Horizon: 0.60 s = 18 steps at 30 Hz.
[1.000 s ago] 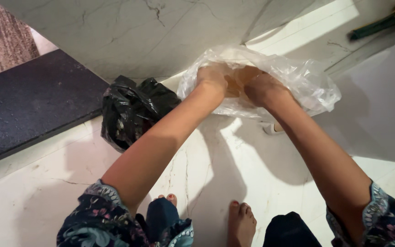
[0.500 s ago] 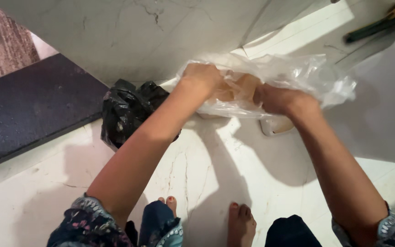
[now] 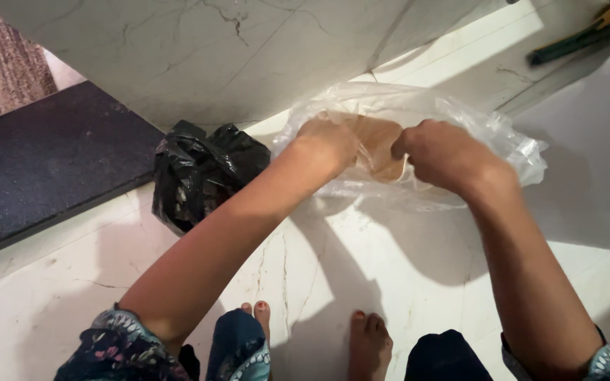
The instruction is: The person removes a full plastic liner from a small trash bin, ties it closed, sets it aside, and then places a new clear plastic liner into the bin and replaces the lid.
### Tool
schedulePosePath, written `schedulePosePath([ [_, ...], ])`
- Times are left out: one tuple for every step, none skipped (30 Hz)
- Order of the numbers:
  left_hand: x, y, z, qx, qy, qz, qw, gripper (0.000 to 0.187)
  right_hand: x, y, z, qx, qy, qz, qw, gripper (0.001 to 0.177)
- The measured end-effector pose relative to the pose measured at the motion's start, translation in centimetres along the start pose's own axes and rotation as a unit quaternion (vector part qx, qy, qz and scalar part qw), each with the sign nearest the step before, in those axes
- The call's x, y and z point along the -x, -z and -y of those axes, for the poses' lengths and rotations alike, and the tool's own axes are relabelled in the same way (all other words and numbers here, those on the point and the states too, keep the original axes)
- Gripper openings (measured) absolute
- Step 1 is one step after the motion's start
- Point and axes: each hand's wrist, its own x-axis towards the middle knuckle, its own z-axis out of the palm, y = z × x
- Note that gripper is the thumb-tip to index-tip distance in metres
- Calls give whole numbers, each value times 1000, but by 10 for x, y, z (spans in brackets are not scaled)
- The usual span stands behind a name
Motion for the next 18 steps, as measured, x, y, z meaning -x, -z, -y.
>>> schedulePosePath([
  [0, 1, -1, 41, 42, 11, 998, 33, -7, -9, 2, 1, 18, 5, 1000, 44],
  [-1, 3, -2, 81, 83, 21, 993, 37, -17, -20, 7, 1, 36, 10, 999, 43],
  [-1, 4, -4, 122, 124, 30, 984, 41, -24, -28, 7, 3, 54, 16, 998, 41],
  [-1, 5, -5, 111, 112, 28, 987, 40, -31, -33, 4, 36, 37, 59, 997, 31],
  [1, 5, -5, 101, 101, 29, 989, 38, -41, -40, 5, 69, 24, 105, 992, 24],
  [3, 4, -6, 92, 90, 30, 991, 37, -50, -46, 4, 102, 11, 151, 983, 22],
  [3, 6, -6, 78, 81, 35, 993, 41, -60, -51, 3, 100, 11, 149, 984, 23],
  [0, 7, -6, 65, 72, 40, 994, 47, -71, -58, 5, 98, 10, 147, 984, 23],
  [-3, 7, -8, 52, 63, 46, 996, 54, -78, -64, 5, 96, 10, 146, 984, 24],
  [-8, 4, -11, 12, 58, 50, 997, 43, -85, -69, 5, 6, -52, 106, 993, 25],
  [-16, 1, -13, -33, 52, 53, 997, 43, -92, -74, 7, -60, -89, 69, 992, 25],
  [-23, -5, -14, -59, 52, 58, 995, 43, -97, -79, 9, -108, -114, 35, 987, 25],
  [-30, -11, -15, -69, 69, 71, 993, 43, -102, -83, 10, -113, -117, 30, 986, 26],
  [-36, -18, -15, -80, 84, 83, 990, 43, -105, -87, 11, -118, -122, 23, 985, 26],
  [-43, -24, -16, -90, 96, 97, 987, 43, -108, -91, 11, -118, -127, 18, 985, 26],
  [-48, -29, -16, -91, 102, 105, 985, 43, -110, -96, 11, -114, -130, 17, 985, 27],
  [-53, -33, -16, -91, 107, 113, 984, 43, -109, -100, 9, -114, -136, 15, 984, 27],
  [-57, -35, -16, -90, 107, 119, 983, 43, -111, -102, 6, -110, -140, 12, 984, 28],
])
